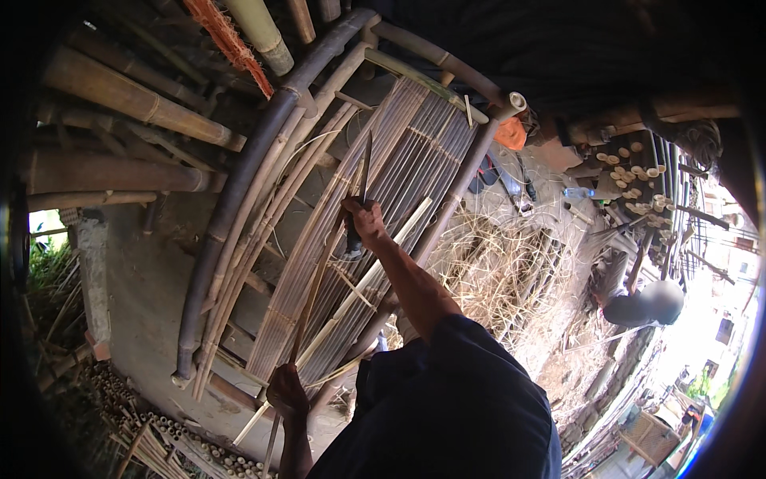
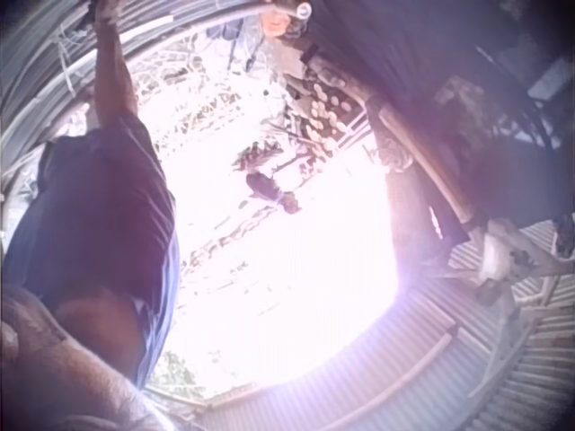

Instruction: The person uses a curved knife to split long bamboo poles into thin strips. They hold the bamboo with one hand and strike it with the knife to separate the fibers, then arrange the resulting strips on a bamboo rack.

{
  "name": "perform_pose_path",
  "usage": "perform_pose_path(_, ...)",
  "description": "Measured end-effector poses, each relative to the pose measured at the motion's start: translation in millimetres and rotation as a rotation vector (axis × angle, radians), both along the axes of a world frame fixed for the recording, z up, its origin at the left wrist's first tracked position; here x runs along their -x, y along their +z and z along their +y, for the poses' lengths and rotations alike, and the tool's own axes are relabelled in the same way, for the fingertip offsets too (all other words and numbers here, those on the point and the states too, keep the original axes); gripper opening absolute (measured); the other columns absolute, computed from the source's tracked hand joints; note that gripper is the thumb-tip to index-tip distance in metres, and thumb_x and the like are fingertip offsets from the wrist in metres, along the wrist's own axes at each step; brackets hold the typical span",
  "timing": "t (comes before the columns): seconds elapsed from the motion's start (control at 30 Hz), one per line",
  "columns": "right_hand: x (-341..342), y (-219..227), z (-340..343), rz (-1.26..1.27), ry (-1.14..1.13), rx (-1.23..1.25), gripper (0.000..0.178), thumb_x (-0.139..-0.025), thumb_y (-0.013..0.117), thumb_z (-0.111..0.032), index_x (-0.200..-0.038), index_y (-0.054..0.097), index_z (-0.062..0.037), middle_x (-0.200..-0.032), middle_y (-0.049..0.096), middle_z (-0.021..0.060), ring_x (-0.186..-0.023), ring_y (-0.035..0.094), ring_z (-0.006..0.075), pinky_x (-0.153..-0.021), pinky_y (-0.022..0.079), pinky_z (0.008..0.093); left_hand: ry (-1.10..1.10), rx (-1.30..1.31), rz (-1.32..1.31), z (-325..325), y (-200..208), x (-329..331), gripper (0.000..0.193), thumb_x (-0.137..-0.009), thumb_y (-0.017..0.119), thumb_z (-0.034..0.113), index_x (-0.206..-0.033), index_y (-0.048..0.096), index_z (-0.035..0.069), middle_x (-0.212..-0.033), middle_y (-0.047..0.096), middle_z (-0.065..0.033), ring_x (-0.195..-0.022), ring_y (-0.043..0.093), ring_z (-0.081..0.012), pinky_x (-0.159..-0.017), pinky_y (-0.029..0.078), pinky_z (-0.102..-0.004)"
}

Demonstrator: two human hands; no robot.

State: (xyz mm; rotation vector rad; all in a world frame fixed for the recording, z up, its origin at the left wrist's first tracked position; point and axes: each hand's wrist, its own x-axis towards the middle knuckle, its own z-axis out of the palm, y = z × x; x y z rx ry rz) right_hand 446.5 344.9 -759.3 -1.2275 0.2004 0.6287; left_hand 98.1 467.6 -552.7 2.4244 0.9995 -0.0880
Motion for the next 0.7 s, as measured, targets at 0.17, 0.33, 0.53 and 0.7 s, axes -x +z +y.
perform_pose_path(0.17,7,4,-1,-0.115,0.004,0.003,0.035,-0.091,0.063,-0.032,-0.082,0.068,0.0009,-0.071,0.066,0.0084,-0.06,0.058,0.0162,-0.055,0.045,0.0335,-0.013,-0.022,-0.047,13,-11,9,0.028,-0.099,0.057,0.023,-0.078,0.063,0.005,-0.071,0.062,-0.0134,-0.063,0.061,-0.0351,-0.054,0.044,-0.043)
perform_pose_path(0.33,-1,10,8,-0.05,0.014,0.136,0.027,-0.092,0.063,-0.025,-0.088,0.067,0.0005,-0.07,0.066,0.0102,-0.056,0.058,0.0183,-0.054,0.047,0.0349,-0.01,0.013,0.014,23,-16,-3,0.03,-0.099,0.057,0.024,-0.076,0.062,0.006,-0.068,0.059,-0.0136,-0.061,0.06,-0.037,-0.053,0.043,-0.044)
perform_pose_path(0.53,6,-30,9,0.306,-0.097,0.316,0.027,-0.088,0.073,-0.028,-0.094,0.064,-0.0034,-0.07,0.066,0.0085,-0.05,0.057,0.0155,-0.046,0.046,0.0307,0.084,0.031,0.153,70,-91,-19,0.039,-0.096,0.057,0.044,-0.077,0.064,0.011,-0.07,0.064,-0.0169,-0.066,0.064,-0.0391,-0.057,0.046,-0.049)
perform_pose_path(0.7,37,-97,-20,0.111,0.156,0.824,0.023,-0.073,0.076,-0.018,-0.084,0.06,-0.0046,-0.068,0.058,0.0054,-0.061,0.057,0.0189,-0.058,0.047,0.0361,0.001,-0.029,0.221,139,-218,10,0.035,-0.095,0.058,0.044,-0.089,0.067,0.011,-0.086,0.07,-0.0143,-0.081,0.067,-0.0367,-0.069,0.051,-0.0498)
